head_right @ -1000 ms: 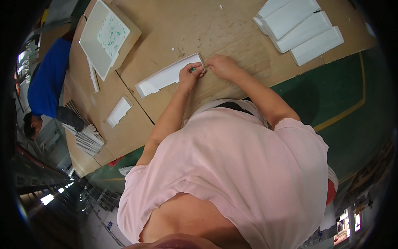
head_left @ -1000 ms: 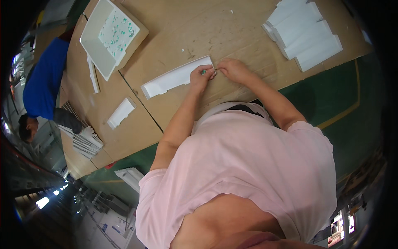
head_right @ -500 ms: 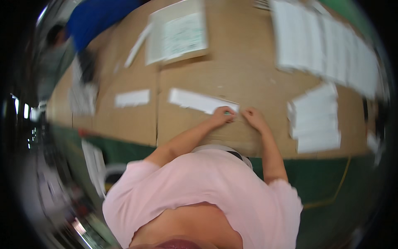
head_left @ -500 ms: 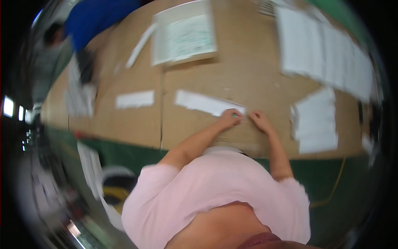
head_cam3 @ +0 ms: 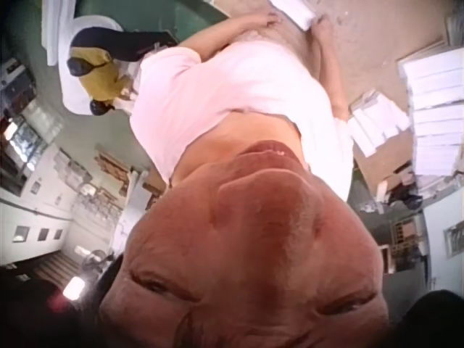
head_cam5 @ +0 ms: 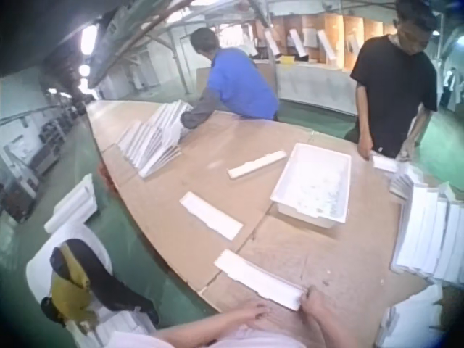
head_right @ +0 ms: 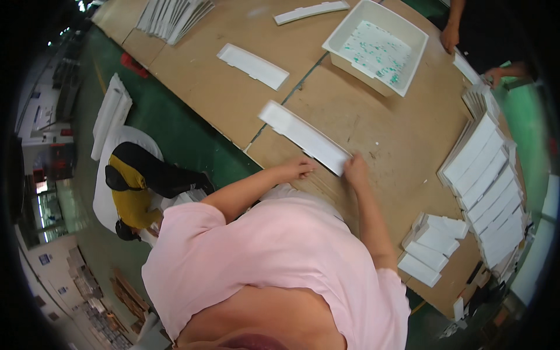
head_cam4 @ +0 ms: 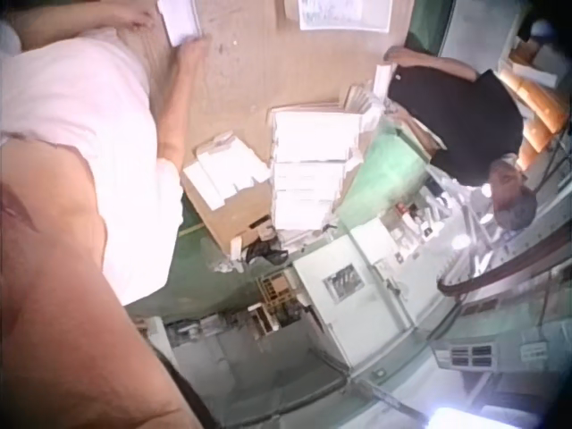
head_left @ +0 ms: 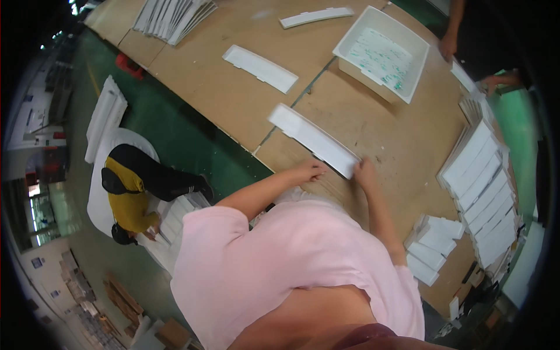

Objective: The recorder is assembling small green fasteners into white plastic components on a long assembly table.

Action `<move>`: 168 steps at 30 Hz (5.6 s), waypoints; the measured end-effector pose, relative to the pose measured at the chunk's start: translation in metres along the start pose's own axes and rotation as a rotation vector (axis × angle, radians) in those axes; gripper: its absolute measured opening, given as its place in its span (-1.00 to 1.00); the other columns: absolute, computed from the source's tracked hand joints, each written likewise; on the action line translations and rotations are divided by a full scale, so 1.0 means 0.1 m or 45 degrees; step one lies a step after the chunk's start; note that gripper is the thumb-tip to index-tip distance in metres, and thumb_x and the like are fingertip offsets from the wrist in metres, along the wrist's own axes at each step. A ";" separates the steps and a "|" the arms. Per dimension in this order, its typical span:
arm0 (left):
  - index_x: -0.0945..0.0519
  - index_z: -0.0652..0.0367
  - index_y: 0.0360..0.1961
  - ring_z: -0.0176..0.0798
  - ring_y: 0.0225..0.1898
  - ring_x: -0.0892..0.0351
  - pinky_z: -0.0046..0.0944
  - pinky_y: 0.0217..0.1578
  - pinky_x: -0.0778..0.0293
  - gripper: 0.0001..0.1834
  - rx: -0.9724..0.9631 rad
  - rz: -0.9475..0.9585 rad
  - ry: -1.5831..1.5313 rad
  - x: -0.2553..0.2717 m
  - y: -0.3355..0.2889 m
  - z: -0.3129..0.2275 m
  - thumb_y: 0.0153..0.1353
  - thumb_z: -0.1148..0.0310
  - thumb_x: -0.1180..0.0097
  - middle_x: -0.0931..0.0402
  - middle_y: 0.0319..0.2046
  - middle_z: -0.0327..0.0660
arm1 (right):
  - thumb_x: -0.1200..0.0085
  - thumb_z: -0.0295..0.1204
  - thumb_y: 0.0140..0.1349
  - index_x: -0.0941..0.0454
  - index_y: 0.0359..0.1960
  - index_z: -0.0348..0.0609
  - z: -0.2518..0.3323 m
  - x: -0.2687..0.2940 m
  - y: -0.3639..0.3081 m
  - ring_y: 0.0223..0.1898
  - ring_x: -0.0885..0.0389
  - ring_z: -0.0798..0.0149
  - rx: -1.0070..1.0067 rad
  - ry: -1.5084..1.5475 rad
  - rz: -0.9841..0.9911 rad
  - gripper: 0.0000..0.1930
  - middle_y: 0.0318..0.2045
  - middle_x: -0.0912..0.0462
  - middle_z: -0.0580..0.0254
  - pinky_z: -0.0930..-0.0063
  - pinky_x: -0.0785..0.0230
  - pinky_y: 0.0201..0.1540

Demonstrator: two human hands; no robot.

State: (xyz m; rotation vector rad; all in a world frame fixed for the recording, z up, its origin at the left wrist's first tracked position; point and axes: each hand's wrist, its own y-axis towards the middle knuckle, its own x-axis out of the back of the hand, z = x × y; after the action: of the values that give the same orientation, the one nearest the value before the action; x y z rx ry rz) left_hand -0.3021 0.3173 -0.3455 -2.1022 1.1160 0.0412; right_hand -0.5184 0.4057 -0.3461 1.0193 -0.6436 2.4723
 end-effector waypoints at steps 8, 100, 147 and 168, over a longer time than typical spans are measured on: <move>-0.43 0.19 -0.34 -0.41 -0.47 -0.35 -0.45 -0.49 -0.31 -0.90 0.058 -0.103 -0.265 -0.08 0.01 0.03 0.16 0.40 -0.03 -0.36 -0.51 -0.29 | 0.03 -0.42 -0.10 -0.54 -0.59 -0.20 0.78 -0.59 0.91 -0.44 -0.53 -0.02 0.757 -0.504 0.438 -0.86 -0.51 -0.57 0.00 0.17 -0.36 -0.38; -0.43 0.14 -0.61 -0.45 -0.74 -0.21 -0.43 -0.74 -0.12 -0.67 0.118 0.166 0.585 -1.29 1.23 -0.17 0.16 0.13 0.03 -0.27 -0.78 -0.35 | 0.08 -0.48 -0.08 -0.56 -0.55 -0.34 -1.57 0.12 -1.34 -0.53 -0.55 0.15 -0.633 0.188 -0.090 -0.82 -0.59 -0.57 -0.09 0.21 -0.37 -0.44; -0.57 0.34 -0.41 -0.47 -0.54 -0.50 -0.50 -0.48 -0.46 -0.89 0.156 0.404 1.002 -1.66 1.31 -0.02 0.06 0.49 -0.13 -0.55 -0.57 -0.23 | 0.03 -0.48 0.04 -0.55 -0.34 -0.12 -1.14 0.25 -1.17 -0.36 -0.52 0.02 -0.154 0.347 -0.421 -0.85 -0.41 -0.55 0.05 0.28 -0.37 -0.30; -0.54 0.25 -0.42 -0.49 -0.50 -0.49 -0.52 -0.50 -0.45 -0.91 0.154 0.426 1.110 -1.74 1.30 -0.07 0.08 0.45 -0.14 -0.53 -0.53 -0.27 | 0.05 -0.39 0.03 -0.55 -0.39 -0.15 -1.25 0.28 -0.97 -0.41 -0.52 -0.02 -0.099 0.244 -0.176 -0.83 -0.44 -0.55 -0.05 0.22 -0.36 -0.36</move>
State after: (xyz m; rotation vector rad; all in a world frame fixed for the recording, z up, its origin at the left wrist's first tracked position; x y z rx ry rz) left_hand -0.5065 0.3902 -0.3568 -1.8109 1.8995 -0.8294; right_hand -0.5566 0.5582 -0.3791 0.7594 -0.5822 2.3676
